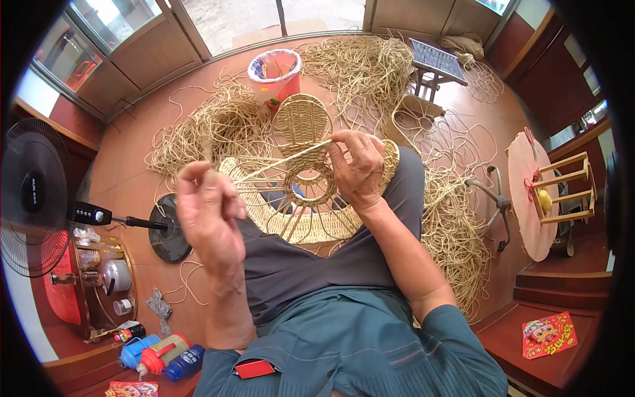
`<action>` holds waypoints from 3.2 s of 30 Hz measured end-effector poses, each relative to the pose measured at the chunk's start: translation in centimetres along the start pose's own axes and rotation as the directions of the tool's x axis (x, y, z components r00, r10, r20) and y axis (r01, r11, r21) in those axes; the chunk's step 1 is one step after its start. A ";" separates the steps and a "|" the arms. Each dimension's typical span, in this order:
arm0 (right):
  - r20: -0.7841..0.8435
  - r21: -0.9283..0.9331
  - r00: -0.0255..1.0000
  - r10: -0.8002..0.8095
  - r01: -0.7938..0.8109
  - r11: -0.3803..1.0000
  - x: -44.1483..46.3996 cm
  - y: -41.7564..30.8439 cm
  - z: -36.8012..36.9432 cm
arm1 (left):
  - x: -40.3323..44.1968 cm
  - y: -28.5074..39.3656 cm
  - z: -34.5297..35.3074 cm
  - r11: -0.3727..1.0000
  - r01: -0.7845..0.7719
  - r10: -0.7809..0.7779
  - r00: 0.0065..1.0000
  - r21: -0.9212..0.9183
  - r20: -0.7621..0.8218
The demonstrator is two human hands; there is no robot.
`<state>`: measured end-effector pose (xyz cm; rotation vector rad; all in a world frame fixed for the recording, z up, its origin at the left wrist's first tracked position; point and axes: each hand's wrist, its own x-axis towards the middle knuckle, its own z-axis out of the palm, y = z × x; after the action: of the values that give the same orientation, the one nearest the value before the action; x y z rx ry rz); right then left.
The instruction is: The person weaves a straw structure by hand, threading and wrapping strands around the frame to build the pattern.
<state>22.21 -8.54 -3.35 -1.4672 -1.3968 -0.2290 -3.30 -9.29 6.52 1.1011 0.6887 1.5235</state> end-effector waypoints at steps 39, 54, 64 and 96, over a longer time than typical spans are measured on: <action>0.013 -0.092 0.994 0.106 -0.104 0.990 -0.1 -0.4 1.1 | 2.5 -9.6 7.7 0.694 -0.245 0.027 0.948 0.677 0.316; 0.023 -0.076 0.995 0.100 -0.098 0.992 -0.4 0.1 1.1 | 5.4 -12.1 7.6 0.288 -0.708 0.130 0.696 0.645 0.706; 0.056 -0.060 0.991 0.119 -0.116 0.991 -0.3 0.2 1.1 | 4.8 -11.3 5.4 0.283 -0.577 -0.065 0.786 0.767 0.615; 0.227 -0.200 0.967 -0.111 0.158 0.967 -1.3 -3.1 0.8 | 11.6 -5.6 4.5 0.063 -0.623 0.305 0.756 0.780 0.579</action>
<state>18.87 -9.46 -3.05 -1.6128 -1.6936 -0.3257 3.24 2.70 6.75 2.7334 1.2212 1.3031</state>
